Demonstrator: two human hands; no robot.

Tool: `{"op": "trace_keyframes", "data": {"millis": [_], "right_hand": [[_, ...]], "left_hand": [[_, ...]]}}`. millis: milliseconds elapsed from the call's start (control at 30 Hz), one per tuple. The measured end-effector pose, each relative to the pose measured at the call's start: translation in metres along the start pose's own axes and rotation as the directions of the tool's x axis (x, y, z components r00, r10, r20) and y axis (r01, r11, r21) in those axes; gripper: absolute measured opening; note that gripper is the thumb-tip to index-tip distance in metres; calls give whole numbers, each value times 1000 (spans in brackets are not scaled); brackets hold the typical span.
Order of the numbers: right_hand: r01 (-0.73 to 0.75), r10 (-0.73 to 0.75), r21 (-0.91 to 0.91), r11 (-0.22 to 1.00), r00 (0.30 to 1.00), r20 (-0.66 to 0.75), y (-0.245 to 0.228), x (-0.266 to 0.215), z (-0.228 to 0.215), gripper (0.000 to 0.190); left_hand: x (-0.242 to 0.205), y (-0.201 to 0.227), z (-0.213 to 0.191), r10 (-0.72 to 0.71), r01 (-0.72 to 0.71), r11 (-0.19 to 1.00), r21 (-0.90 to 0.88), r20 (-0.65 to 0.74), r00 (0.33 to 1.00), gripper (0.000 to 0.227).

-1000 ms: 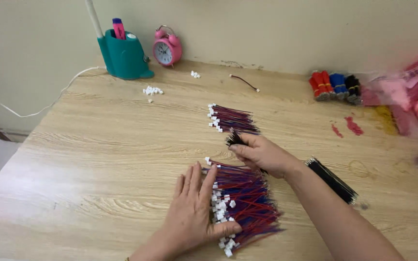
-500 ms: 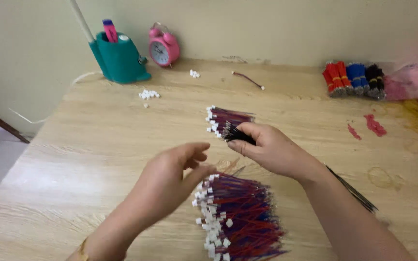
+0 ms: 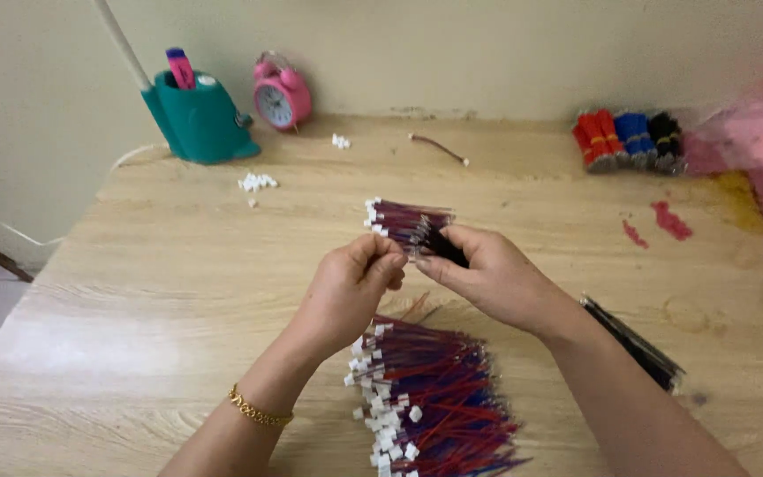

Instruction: The person assembles wire harnesses by inserting red and blue wires into white plastic connectors. They handle the wires and connectors by hand, aligning the wire ends and pushing them into the connector housing. The completed harnesses are placed in a pile on the table.

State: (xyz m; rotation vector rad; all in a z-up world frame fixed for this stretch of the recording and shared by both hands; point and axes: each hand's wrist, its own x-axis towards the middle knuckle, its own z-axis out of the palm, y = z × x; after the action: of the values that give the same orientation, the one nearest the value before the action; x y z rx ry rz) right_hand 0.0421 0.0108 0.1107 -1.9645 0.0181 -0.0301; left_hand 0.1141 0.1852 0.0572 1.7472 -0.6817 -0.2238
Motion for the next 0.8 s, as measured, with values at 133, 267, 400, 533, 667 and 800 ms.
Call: {"op": "trace_keyframes", "data": {"millis": [133, 267, 400, 533, 667, 800], "right_hand": [[-22, 22, -11, 1000, 1000, 1, -3, -4, 6, 17], [-48, 56, -188, 981, 998, 40, 8, -1, 13, 17], [58, 4, -382, 922, 987, 160, 23, 9, 25, 19], [11, 89, -433, 901, 974, 210, 25, 7, 29, 26], [-78, 239, -526, 847, 939, 246, 26, 6, 26, 22], [-53, 211, -505, 861, 942, 261, 33, 11, 24, 23]], "left_hand": [[-9, -1, -3, 0, -1, 999, 44, 5, 1000, 12], [-16, 4, -21, -62, 51, 990, 132, 85, 994, 19], [-10, -14, -37, -84, -55, 896, 441, 290, 953, 30], [-12, -20, -36, -163, -56, 844, 533, 355, 920, 29], [-11, -27, -34, -177, -77, 791, 607, 346, 921, 21], [-12, -25, -33, -169, -82, 790, 607, 345, 923, 18]]}}
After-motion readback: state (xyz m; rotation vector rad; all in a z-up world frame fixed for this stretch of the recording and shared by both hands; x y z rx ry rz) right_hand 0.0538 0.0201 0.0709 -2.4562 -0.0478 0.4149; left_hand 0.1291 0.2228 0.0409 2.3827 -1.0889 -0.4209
